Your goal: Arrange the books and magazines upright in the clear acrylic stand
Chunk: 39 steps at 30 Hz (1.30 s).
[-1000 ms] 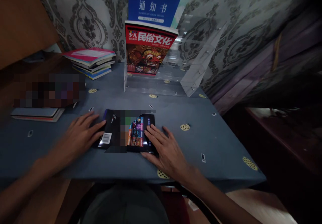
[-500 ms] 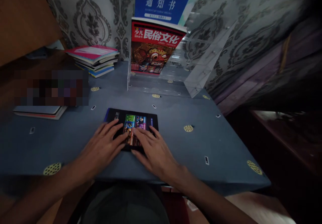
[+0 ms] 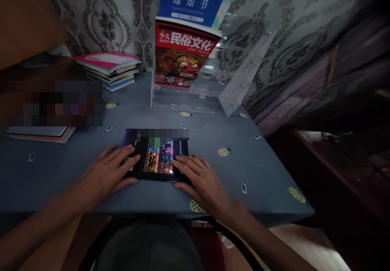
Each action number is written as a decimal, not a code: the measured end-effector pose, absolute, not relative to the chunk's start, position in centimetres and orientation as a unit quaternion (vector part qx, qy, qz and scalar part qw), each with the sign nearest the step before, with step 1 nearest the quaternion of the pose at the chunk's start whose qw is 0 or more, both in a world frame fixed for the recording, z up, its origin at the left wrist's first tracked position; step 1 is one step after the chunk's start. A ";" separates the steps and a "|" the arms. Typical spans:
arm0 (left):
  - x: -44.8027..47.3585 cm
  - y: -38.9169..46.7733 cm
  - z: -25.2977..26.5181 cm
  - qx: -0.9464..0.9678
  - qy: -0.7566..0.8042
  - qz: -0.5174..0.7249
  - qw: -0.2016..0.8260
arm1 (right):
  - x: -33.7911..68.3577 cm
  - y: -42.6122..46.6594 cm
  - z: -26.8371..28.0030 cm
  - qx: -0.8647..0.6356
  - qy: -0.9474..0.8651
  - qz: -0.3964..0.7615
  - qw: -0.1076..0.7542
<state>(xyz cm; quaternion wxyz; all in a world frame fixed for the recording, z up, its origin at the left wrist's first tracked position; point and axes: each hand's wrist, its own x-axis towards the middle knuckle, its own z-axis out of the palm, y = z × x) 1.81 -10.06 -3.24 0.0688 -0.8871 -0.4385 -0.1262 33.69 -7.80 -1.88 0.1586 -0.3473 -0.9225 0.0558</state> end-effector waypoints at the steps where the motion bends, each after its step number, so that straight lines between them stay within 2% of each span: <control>1: 1.8 -10.0 -3.2 -0.889 -0.433 -0.124 0.079 | 33.6 -7.7 -1.8 -0.344 -0.925 0.052 0.151; 5: 2.8 -10.6 -3.0 -0.892 -0.428 -0.110 0.098 | 32.5 -8.1 -1.3 -0.335 -0.931 0.042 0.137; 10: 4.4 -11.5 -2.8 -0.896 -0.427 -0.094 0.084 | 30.4 -9.3 -1.8 -0.290 -0.941 0.065 0.163; 13: 3.8 -11.7 -2.7 -0.903 -0.417 -0.085 0.054 | 31.2 -9.2 -2.4 -0.291 -0.936 0.069 0.188; 22: 2.3 -11.1 -3.0 -0.905 -0.405 -0.111 0.063 | 33.8 -9.1 -2.4 -0.329 -0.923 0.068 0.189; 28: 2.7 -11.4 -3.0 -0.919 -0.363 -0.058 0.144 | 32.6 -8.8 -1.9 -0.331 -0.925 0.050 0.181; 33: 2.5 -10.3 -1.7 -0.935 -0.285 -0.091 0.189 | 32.6 -8.3 -1.7 -0.334 -0.919 0.048 0.204; 36: 2.7 -9.9 -0.8 -0.931 -0.266 -0.105 0.225 | 32.9 -7.8 -1.4 -0.318 -0.912 0.080 0.246; 39: 2.9 -10.5 -0.6 -0.933 -0.290 -0.105 0.188 | 33.4 -7.4 -0.8 -0.322 -0.898 0.149 0.262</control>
